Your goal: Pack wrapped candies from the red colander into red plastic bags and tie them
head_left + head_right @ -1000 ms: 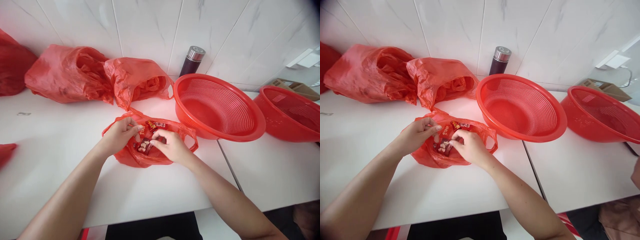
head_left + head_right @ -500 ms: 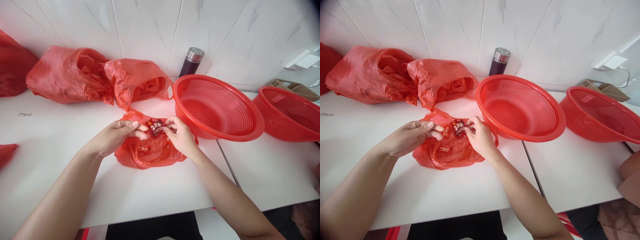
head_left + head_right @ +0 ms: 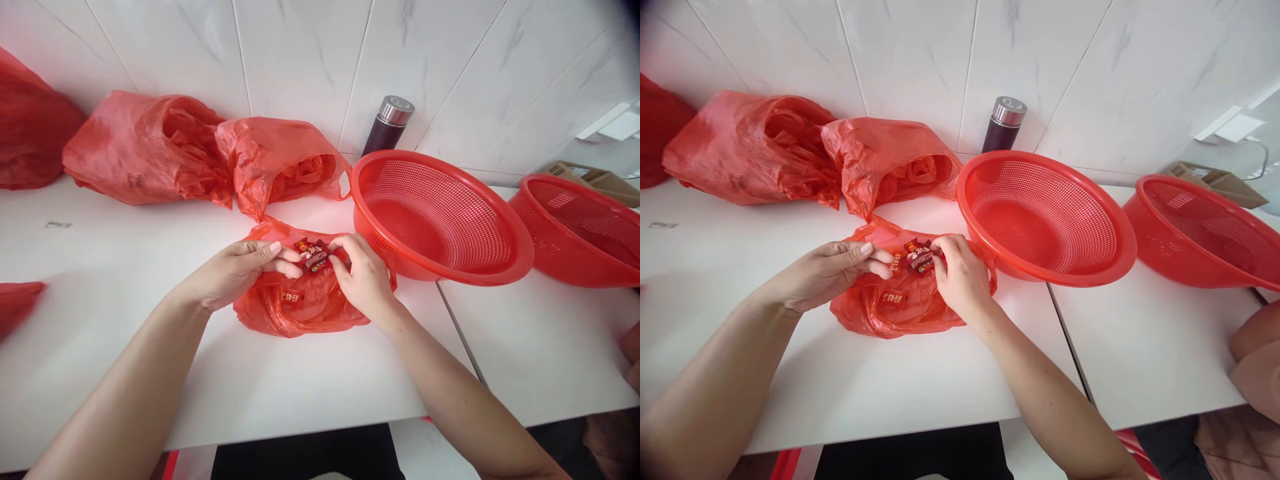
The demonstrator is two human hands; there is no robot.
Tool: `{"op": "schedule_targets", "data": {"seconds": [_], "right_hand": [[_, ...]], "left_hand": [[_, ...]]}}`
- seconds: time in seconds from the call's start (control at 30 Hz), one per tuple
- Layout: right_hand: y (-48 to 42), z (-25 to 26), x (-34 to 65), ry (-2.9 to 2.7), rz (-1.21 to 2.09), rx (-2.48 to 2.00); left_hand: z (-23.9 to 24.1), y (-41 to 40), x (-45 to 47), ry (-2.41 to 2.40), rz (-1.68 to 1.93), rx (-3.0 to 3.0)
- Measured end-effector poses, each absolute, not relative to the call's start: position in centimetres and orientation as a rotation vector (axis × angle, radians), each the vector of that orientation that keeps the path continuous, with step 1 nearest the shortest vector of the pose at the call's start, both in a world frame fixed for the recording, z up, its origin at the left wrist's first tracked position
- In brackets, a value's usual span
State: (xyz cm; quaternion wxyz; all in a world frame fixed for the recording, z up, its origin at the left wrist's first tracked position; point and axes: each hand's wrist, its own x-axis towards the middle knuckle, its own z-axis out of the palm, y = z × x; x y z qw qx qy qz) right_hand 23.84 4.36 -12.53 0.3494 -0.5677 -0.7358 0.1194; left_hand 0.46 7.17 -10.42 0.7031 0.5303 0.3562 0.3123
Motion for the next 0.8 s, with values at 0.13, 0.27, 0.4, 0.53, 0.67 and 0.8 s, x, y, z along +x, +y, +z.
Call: {"op": "schedule_targets", "data": {"seconds": [0.13,0.27,0.4,0.53,0.67,0.8], "right_hand": [[3.4,-13.0,22.5,-2.068,0.462,-1.33],[2.5,-13.8,21.3,-2.314,0.493,-1.39],[2.7,-13.5,21.7,-2.159,0.697,-1.392],[3.8,-12.3,23.0,-1.769,1.016,-1.288],[4.5,-11.0,23.9,-1.556,1.269,-1.218],[4.5,-10.3,24.3,-1.509,1.312,-1.183]], "left_hand": [[-10.6,7.4,0.3,0.738,0.684,1.134],[-10.6,7.4,0.4,0.751,0.706,1.091],[-10.3,7.3,0.6,0.791,0.691,1.113],[-10.0,7.3,0.7,0.818,0.677,1.167],[-10.0,7.3,0.6,0.842,0.672,1.199],[-10.1,7.3,0.5,0.872,0.66,1.231]]}}
